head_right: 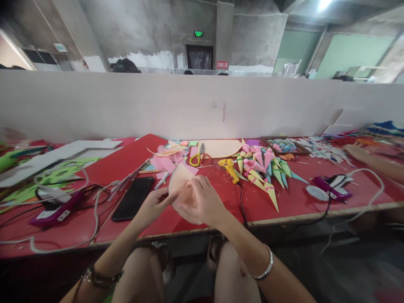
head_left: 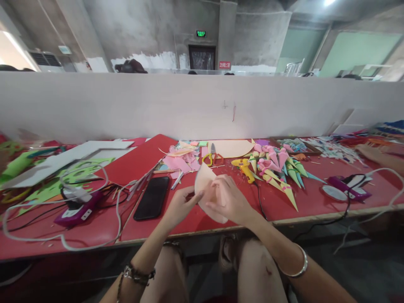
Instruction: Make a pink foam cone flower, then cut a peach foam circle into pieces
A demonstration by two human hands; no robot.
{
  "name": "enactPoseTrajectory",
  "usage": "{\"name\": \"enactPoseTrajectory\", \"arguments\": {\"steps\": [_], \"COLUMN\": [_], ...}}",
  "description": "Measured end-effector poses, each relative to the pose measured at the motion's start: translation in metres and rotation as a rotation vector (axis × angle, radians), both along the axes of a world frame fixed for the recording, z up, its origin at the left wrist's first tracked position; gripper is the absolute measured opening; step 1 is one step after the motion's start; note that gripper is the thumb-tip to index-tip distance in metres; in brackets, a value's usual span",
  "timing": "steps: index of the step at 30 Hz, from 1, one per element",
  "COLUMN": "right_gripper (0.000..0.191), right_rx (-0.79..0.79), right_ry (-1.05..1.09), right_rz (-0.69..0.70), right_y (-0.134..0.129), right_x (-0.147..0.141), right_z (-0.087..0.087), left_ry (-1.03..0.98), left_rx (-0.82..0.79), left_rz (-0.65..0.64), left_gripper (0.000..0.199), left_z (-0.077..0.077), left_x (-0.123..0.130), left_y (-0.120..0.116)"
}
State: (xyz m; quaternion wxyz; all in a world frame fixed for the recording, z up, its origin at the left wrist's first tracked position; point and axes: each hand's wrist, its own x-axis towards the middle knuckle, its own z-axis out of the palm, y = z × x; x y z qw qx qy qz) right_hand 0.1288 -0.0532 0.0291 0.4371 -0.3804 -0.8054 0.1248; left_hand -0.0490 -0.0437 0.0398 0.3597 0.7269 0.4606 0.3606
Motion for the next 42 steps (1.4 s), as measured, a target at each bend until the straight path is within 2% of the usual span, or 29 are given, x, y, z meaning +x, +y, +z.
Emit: {"name": "enactPoseTrajectory", "arguments": {"steps": [2, 6, 9, 14, 16, 19, 21, 25, 27, 30, 32, 34, 37, 42], "right_gripper": [0.033, 0.041, 0.040, 0.025, 0.019, 0.012, 0.018, 0.027, 0.025, 0.024, 0.024, 0.024, 0.023, 0.024], "right_rx": [-0.111, -0.320, -0.385, -0.432, -0.450, -0.466, -0.455, -0.365, -0.343, -0.384, -0.431, -0.466, -0.479, -0.493], "right_ry": [0.067, 0.186, 0.254, 0.376, 0.384, 0.338, 0.314, 0.292, 0.314, 0.391, 0.450, 0.507, 0.570, 0.566], "right_rz": [0.105, 0.178, 0.178, 0.207, 0.173, 0.037, -0.034, -0.139, -0.127, -0.018, 0.057, 0.090, 0.062, 0.019], "right_y": [-0.005, -0.009, -0.011, -0.009, -0.004, 0.004, 0.010, 0.018, 0.021, 0.024, 0.026, 0.029, 0.034, 0.043], "right_x": [-0.009, -0.017, -0.018, -0.017, -0.012, -0.001, 0.005, 0.001, -0.007, -0.018, -0.022, -0.022, -0.019, -0.019], "right_z": [0.003, 0.005, 0.006, 0.005, 0.005, 0.005, 0.005, 0.005, 0.005, 0.003, 0.000, -0.003, -0.008, -0.021], "left_ry": [0.008, -0.060, -0.101, -0.057, -0.024, -0.005, -0.028, -0.087, -0.036, 0.133, 0.206, 0.202, 0.143, -0.008], "left_rx": [0.049, 0.106, 0.123, 0.185, 0.209, 0.202, 0.156, -0.006, -0.027, 0.091, 0.205, 0.235, 0.152, 0.052], "left_rz": [-0.054, -0.156, -0.170, -0.171, -0.184, -0.183, -0.142, 0.098, 0.181, 0.276, 0.307, 0.296, 0.260, 0.297], "left_gripper": [0.030, 0.030, 0.031, 0.030, 0.028, 0.030, 0.030, 0.025, 0.040, 0.047, 0.043, 0.040, 0.036, 0.035], "left_z": [0.003, 0.003, -0.001, 0.000, 0.003, 0.007, 0.008, 0.004, 0.002, 0.001, 0.002, 0.003, 0.001, -0.009], "left_x": [0.003, 0.007, 0.010, 0.011, 0.007, -0.006, -0.017, -0.036, -0.041, -0.040, -0.035, -0.028, -0.013, -0.003], "left_y": [-0.003, -0.004, -0.001, -0.001, -0.003, -0.004, -0.002, 0.014, 0.025, 0.039, 0.047, 0.053, 0.061, 0.069]}}
